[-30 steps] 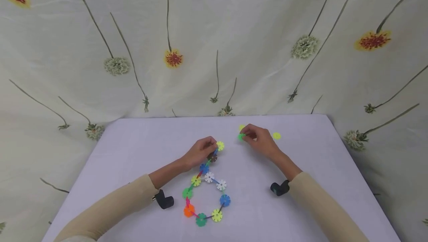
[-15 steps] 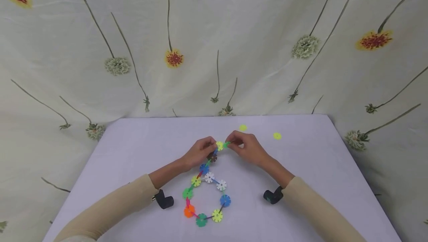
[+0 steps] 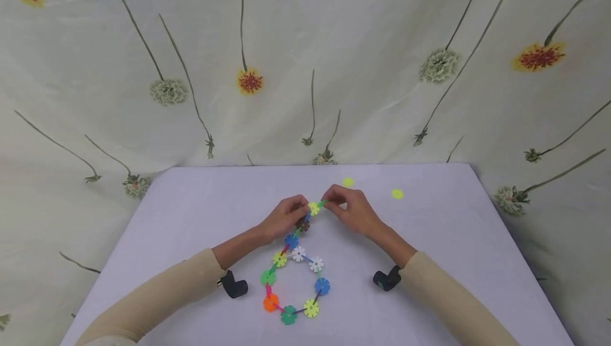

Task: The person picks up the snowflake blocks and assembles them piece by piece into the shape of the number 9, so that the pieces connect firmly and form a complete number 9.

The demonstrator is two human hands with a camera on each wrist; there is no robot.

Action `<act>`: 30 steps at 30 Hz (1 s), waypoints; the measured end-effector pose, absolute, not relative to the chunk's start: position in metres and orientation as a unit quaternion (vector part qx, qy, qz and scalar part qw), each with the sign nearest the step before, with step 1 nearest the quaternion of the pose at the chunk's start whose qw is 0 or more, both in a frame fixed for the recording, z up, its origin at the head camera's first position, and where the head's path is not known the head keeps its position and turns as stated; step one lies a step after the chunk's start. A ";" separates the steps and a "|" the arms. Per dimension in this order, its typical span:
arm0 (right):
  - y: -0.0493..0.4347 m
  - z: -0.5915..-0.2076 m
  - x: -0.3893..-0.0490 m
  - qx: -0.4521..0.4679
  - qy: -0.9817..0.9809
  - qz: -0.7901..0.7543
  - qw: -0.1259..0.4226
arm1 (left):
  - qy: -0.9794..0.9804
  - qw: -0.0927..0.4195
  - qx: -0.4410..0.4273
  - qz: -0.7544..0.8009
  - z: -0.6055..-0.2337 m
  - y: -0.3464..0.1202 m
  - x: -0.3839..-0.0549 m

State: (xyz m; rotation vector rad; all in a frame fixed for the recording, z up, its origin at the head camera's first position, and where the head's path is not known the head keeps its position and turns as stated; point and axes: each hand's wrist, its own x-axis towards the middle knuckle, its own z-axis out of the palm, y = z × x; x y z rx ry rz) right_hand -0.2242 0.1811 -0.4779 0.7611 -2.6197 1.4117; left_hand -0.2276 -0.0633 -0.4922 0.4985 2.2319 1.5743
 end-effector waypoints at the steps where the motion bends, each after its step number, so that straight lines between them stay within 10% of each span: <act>1: 0.181 -0.478 -0.224 0.247 -0.852 0.460 0.035 | 0.791 0.181 0.176 0.558 -0.493 -0.063 -0.227; 30: 0.183 -0.476 -0.217 0.297 -0.862 0.406 0.070 | 0.792 0.175 0.205 0.548 -0.497 -0.056 -0.226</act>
